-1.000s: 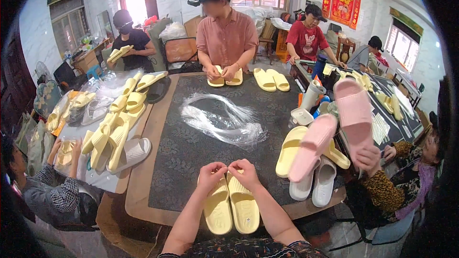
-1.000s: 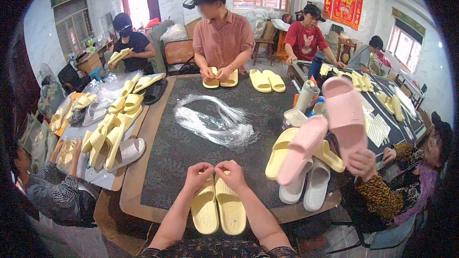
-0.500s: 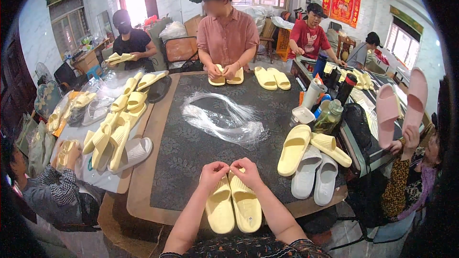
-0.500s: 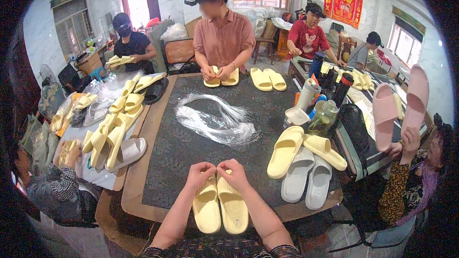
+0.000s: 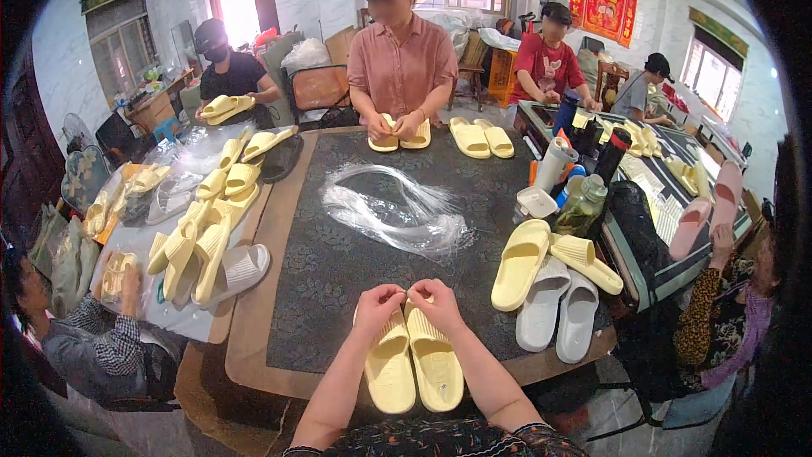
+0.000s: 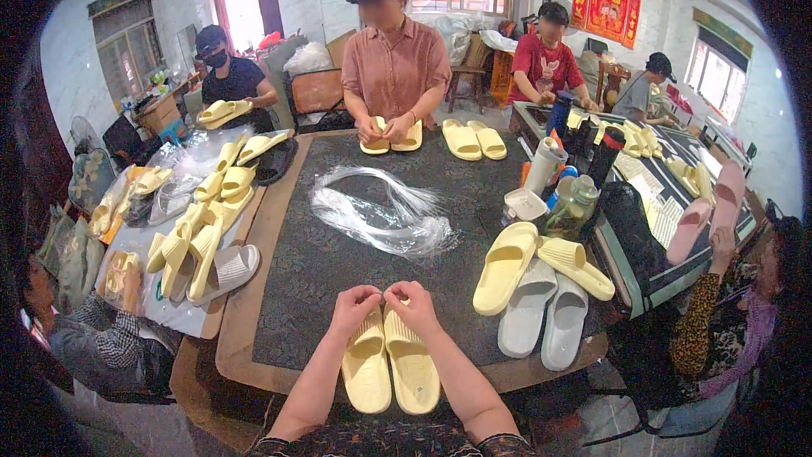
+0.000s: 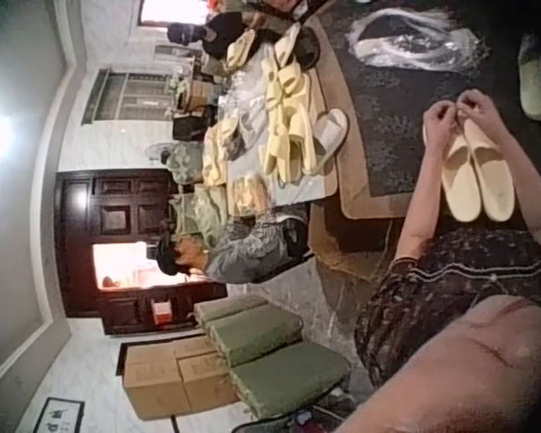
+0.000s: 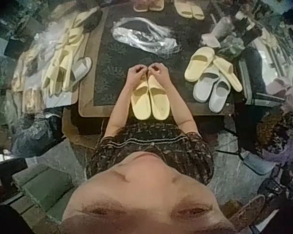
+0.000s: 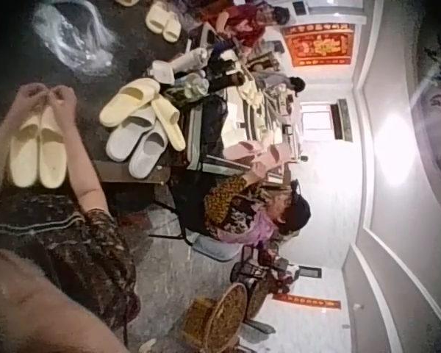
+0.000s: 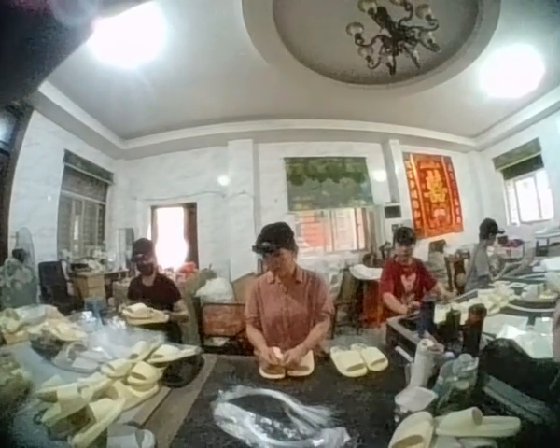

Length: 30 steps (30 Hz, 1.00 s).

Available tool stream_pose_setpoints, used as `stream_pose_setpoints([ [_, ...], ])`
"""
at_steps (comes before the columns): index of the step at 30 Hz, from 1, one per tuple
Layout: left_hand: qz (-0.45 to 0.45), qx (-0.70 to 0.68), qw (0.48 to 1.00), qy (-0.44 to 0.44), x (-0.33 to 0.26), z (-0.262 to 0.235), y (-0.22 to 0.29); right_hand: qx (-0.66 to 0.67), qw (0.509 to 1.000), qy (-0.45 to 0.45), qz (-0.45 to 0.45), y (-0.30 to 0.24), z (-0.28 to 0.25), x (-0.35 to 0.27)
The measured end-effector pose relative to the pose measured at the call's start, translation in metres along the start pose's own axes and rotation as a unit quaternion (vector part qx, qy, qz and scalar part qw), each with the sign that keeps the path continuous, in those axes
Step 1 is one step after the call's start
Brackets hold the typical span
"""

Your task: Inspecting and organizing various colors of foam slippers on a table for eventual packaging.

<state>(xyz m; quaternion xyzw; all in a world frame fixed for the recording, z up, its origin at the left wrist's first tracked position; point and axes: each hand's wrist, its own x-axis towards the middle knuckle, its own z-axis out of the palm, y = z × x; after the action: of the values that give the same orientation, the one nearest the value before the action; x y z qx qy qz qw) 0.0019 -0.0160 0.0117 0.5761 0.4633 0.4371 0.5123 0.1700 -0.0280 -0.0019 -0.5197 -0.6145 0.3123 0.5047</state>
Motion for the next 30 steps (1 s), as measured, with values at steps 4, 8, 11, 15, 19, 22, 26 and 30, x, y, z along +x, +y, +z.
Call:
stream_pose_setpoints([
  [4, 0.006, 0.018, 1.000, 0.009, 0.002, -0.003, -0.010, 0.011, 1.000, -0.007, 0.023, -0.001, -0.002, 0.001],
  [8, 0.012, 0.006, 1.000, 0.001, 0.001, -0.001, -0.010, -0.011, 1.000, -0.016, 0.000, -0.003, -0.003, 0.000],
  [11, 0.012, 0.005, 1.000, 0.013, 0.000, -0.002, -0.007, -0.013, 1.000, -0.012, 0.008, -0.001, -0.002, 0.000],
  [15, -0.012, -0.053, 0.998, 0.009, 0.002, -0.006, -0.008, 0.013, 1.000, -0.008, 0.020, 0.003, -0.002, 0.000],
  [19, -0.025, -0.059, 0.998, -0.002, 0.003, -0.007, -0.013, 0.047, 0.999, -0.016, -0.001, 0.000, -0.001, 0.000],
  [22, -0.004, -0.068, 0.998, -0.016, 0.004, -0.004, -0.017, 0.007, 0.999, -0.042, -0.013, -0.008, -0.005, 0.000],
  [26, -0.003, -0.032, 0.999, -0.010, 0.004, -0.004, -0.020, 0.016, 0.999, -0.040, -0.003, -0.009, -0.005, -0.002],
  [30, -0.012, -0.021, 0.999, 0.021, 0.000, -0.002, -0.011, 0.003, 1.000, -0.022, 0.009, -0.002, -0.003, -0.001],
])
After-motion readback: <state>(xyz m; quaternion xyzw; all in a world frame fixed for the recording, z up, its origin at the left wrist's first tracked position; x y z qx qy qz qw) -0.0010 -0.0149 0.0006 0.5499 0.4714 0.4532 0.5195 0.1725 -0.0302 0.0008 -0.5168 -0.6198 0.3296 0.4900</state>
